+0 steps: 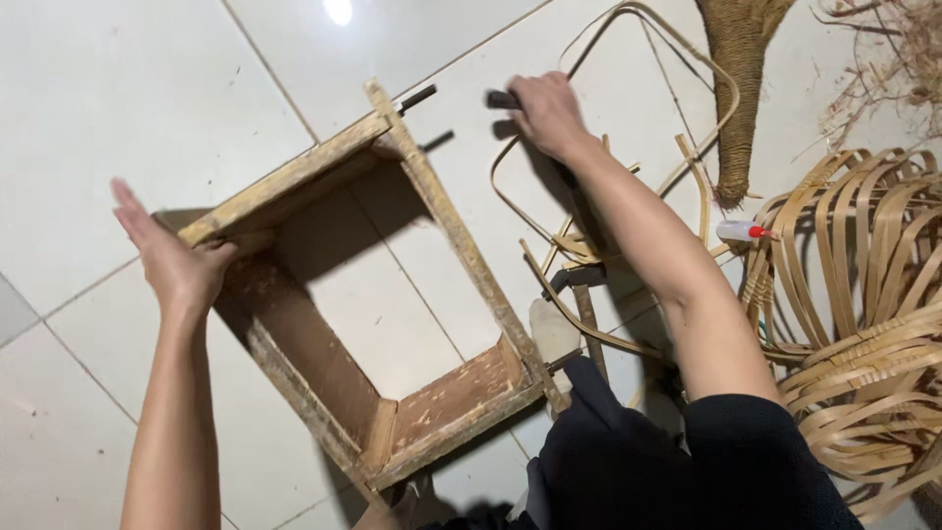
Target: The person assembles a rectangular wooden basket frame by inserting a wooden block, tapping it with a hammer, and fitting a flexible rattan strip around the interior. The person then places a pre-woven rattan basket body into the frame.
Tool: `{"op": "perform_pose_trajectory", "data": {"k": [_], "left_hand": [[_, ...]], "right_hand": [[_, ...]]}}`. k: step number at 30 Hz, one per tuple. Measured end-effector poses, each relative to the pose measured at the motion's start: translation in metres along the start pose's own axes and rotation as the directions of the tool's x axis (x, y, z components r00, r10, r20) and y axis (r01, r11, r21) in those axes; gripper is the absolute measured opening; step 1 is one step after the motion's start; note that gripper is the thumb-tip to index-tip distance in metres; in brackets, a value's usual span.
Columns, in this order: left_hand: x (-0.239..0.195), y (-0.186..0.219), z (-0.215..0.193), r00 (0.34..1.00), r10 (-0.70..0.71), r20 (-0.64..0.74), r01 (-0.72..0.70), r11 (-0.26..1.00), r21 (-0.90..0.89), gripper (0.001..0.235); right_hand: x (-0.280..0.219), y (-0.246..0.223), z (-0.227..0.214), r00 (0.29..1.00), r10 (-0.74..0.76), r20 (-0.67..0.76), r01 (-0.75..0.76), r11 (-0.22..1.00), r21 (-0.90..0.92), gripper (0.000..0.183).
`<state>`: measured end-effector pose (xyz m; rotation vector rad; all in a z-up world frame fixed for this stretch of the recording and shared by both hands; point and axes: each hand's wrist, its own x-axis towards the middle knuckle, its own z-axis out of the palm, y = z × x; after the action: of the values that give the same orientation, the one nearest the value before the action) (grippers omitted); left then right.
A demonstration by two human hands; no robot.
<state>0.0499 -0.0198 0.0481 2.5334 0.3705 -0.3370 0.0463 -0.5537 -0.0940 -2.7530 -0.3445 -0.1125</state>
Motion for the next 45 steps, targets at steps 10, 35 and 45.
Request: {"op": "perform_pose_trajectory", "data": {"k": [10,35,45], "left_hand": [[0.013,-0.062,0.024,0.999,-0.052,0.009,0.052,0.943,-0.328,0.117],[0.000,-0.044,0.020,1.000,0.009,-0.004,-0.010,0.892,-0.452,0.071],[-0.007,-0.035,0.014,0.999,0.039,-0.023,-0.045,0.920,-0.390,0.058]], "right_hand": [[0.090,-0.049,0.033,0.972,-0.215,0.090,0.206,0.973,0.102,0.039],[0.117,-0.076,0.095,0.971,-0.237,0.044,0.241,0.955,-0.171,0.020],[0.146,-0.091,0.070,0.754,-0.156,0.638,0.221,0.975,-0.023,0.024]]}}
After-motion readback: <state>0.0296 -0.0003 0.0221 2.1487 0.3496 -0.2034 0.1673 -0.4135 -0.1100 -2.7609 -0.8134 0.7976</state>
